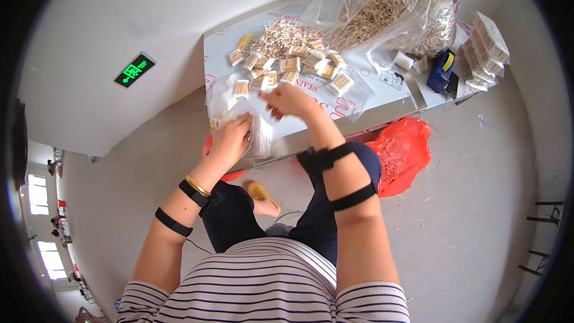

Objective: The person packs small packets of cotton swabs into larger plastic bags and seals them by hand.

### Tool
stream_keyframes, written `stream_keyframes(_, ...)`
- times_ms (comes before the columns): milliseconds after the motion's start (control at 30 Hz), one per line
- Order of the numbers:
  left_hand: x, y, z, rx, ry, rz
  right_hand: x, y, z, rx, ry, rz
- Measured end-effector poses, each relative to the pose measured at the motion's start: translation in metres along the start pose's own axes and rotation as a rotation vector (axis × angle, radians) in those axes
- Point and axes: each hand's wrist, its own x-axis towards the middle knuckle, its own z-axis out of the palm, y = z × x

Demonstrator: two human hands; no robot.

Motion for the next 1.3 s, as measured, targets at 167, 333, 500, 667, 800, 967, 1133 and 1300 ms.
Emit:
stream_keyframes(167,0.008,0.009,0.003,-0.058,-0.052,-0.001,0.057,0.12,-0.113,-0.338,0.607,0.142)
stream_keyframes(333,-0.004,0.006,0.002,-0.015,-0.051,-0.049,0.109,0.162,-0.125,0.031,0.698,0.31)
stream_keyframes(500,0.007,0.013,0.002,-0.008,-0.12,-0.047,0.163,0.177,-0.142,0.036,0.974,0.283)
stream_keyframes(667,-0.002,0.014,-0.006,0.008,-0.137,-0.111,0.182,0.128,-0.116,0.101,0.831,0.472)
stream_keyframes(800,0.003,0.023,-0.005,0.031,-0.152,-0.073,0.19,0.158,-0.145,0.009,0.854,0.495)
stream_keyframes(967,-0.001,0.025,-0.007,0.083,-0.094,-0.058,0.181,0.155,-0.134,0.384,0.864,0.328)
stream_keyframes(1133,-0.011,0.02,-0.019,0.059,-0.017,-0.068,0.132,0.109,-0.099,0.998,0.708,0.159)
stream_keyframes(1300,-0.012,0.037,-0.076,-0.062,0.259,-0.018,0.04,0.013,-0.038,0.957,0.41,-0.125)
